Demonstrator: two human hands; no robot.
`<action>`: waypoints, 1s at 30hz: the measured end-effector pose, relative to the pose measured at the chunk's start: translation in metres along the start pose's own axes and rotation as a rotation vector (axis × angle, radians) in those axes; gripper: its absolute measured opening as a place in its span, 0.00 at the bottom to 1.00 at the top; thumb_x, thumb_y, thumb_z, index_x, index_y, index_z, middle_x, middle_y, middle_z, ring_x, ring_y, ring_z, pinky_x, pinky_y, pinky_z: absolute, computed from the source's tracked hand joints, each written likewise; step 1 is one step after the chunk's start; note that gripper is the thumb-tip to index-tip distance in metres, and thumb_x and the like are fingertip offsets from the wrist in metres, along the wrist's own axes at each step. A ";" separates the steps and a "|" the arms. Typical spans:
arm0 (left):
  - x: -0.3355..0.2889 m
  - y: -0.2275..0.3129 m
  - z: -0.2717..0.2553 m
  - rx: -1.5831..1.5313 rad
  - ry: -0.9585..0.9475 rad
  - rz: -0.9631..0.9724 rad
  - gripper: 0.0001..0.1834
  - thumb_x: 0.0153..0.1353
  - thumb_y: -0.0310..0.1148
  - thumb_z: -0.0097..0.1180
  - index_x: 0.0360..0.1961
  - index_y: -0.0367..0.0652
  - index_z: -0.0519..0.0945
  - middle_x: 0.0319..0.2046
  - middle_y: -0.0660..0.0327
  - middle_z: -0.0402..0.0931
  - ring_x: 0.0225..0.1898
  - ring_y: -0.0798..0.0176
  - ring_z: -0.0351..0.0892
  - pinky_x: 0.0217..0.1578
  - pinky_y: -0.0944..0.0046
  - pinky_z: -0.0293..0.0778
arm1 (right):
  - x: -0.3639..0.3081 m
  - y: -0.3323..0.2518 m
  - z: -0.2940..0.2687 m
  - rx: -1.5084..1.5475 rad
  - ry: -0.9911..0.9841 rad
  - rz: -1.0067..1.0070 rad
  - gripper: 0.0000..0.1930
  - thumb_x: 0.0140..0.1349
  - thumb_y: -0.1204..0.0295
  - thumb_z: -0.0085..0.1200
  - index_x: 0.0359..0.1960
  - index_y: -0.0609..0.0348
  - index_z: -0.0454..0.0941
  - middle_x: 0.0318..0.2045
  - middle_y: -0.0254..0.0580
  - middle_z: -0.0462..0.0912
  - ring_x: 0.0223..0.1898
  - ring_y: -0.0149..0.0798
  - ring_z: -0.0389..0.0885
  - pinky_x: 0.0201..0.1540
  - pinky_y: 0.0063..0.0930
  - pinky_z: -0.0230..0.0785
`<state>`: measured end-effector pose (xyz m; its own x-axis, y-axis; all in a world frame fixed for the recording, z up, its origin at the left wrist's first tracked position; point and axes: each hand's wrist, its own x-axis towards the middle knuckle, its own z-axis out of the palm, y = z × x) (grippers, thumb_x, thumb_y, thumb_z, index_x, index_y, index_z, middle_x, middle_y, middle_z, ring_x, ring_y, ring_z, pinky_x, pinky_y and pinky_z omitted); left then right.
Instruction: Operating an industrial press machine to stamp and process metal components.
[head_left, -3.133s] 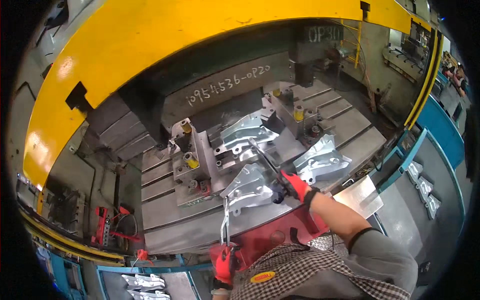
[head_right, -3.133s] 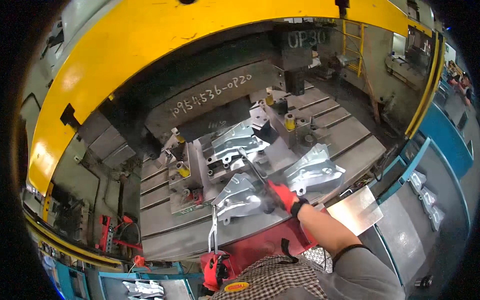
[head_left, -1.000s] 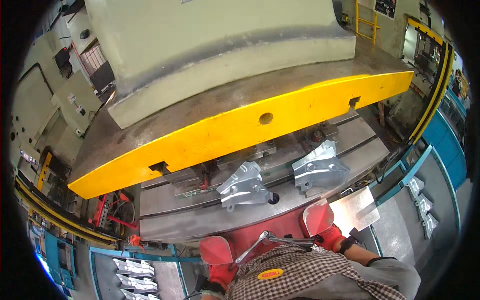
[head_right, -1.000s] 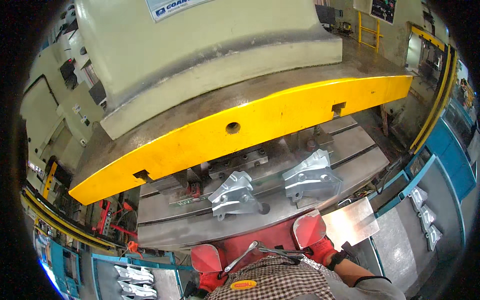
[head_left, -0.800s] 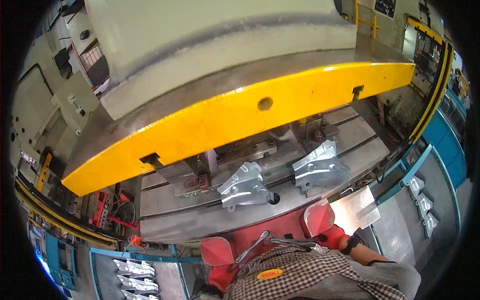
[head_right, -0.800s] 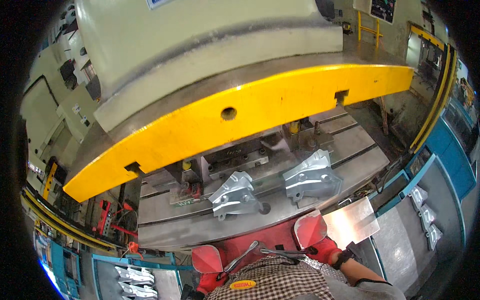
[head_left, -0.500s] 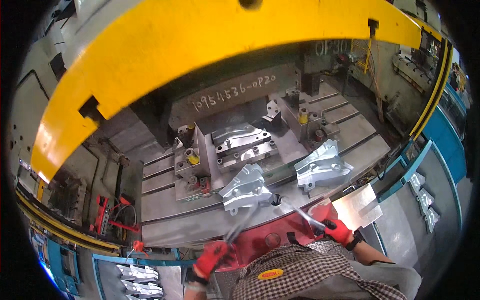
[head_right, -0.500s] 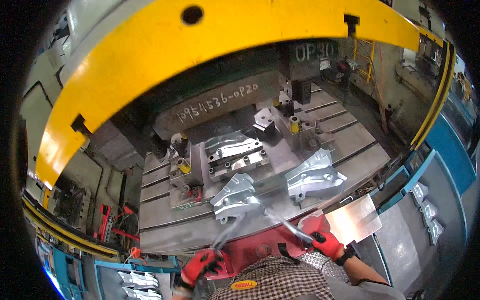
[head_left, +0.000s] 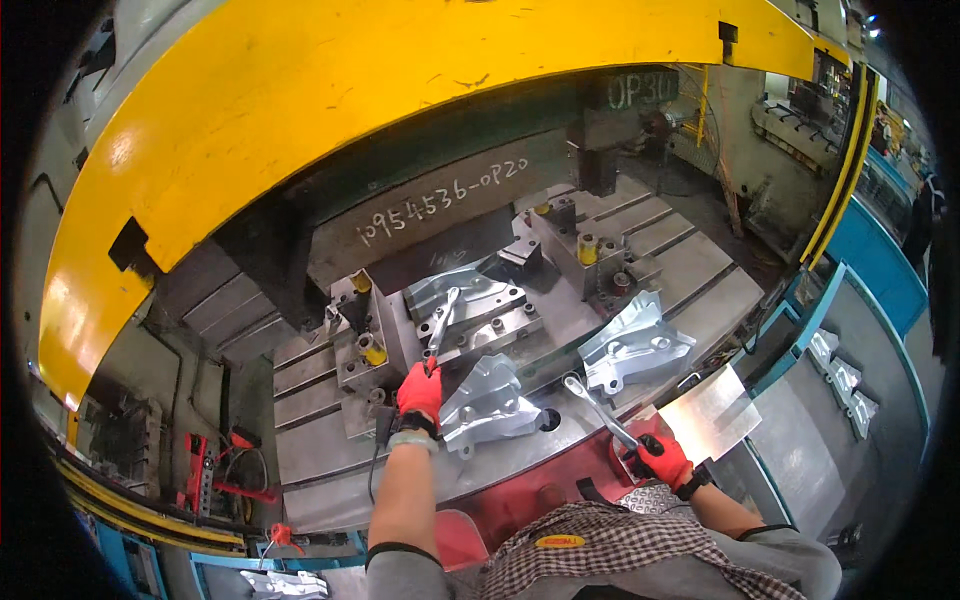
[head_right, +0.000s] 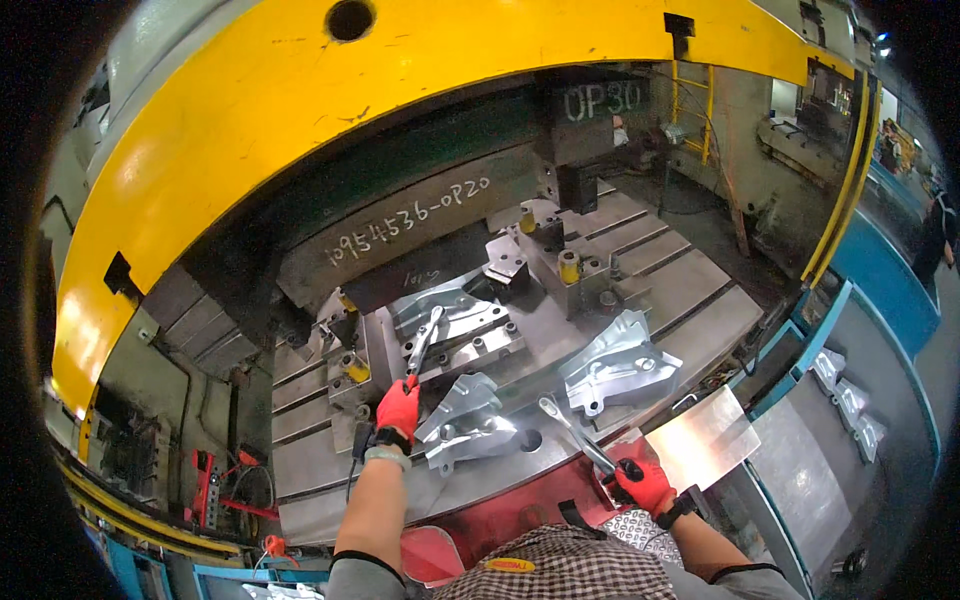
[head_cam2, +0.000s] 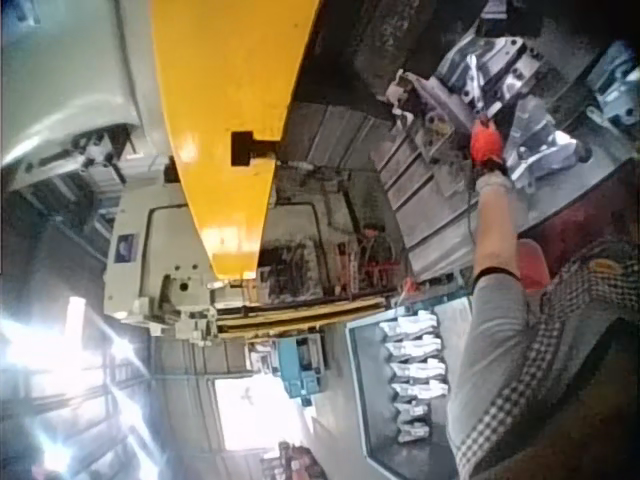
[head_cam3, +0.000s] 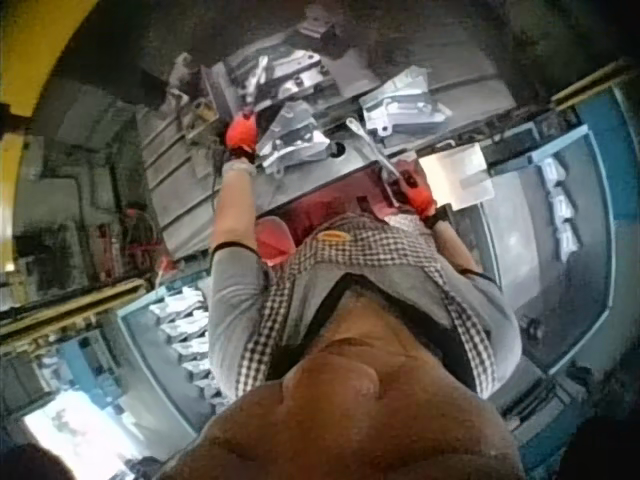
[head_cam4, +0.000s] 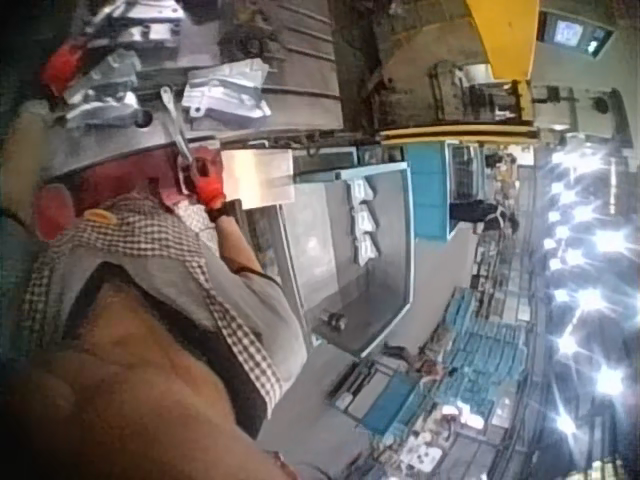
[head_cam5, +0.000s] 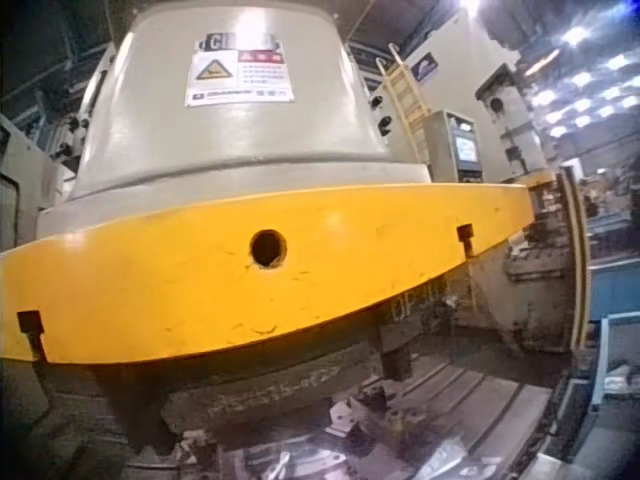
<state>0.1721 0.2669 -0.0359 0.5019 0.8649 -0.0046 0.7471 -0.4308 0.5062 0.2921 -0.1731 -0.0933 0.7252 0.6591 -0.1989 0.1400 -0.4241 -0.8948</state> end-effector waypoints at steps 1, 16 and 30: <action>0.000 -0.001 -0.002 -0.064 -0.016 -0.013 0.19 0.58 0.49 0.51 0.39 0.44 0.76 0.38 0.48 0.77 0.41 0.43 0.75 0.40 0.51 0.70 | 0.001 0.001 0.001 -0.121 0.039 -0.043 0.12 0.60 0.61 0.48 0.35 0.55 0.78 0.27 0.43 0.82 0.29 0.39 0.81 0.34 0.32 0.72; -0.193 -0.074 -0.037 -0.305 -0.087 0.005 0.12 0.59 0.35 0.55 0.41 0.41 0.77 0.27 0.60 0.77 0.31 0.71 0.76 0.34 0.67 0.71 | 0.001 0.003 -0.002 -0.080 -0.002 -0.015 0.13 0.61 0.61 0.48 0.33 0.57 0.77 0.23 0.42 0.81 0.26 0.37 0.81 0.30 0.31 0.71; -0.265 -0.135 0.000 -1.098 -0.591 -0.213 0.12 0.62 0.32 0.45 0.42 0.40 0.77 0.37 0.58 0.78 0.28 0.63 0.75 0.32 0.65 0.71 | -0.028 0.000 -0.022 0.485 -0.053 0.128 0.18 0.65 0.56 0.44 0.32 0.60 0.76 0.20 0.35 0.76 0.19 0.29 0.73 0.21 0.22 0.65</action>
<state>-0.0621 0.0957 -0.1032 0.7457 0.5221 -0.4140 0.2248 0.3877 0.8940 0.2866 -0.2049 -0.0791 0.6792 0.6566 -0.3281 -0.2862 -0.1747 -0.9421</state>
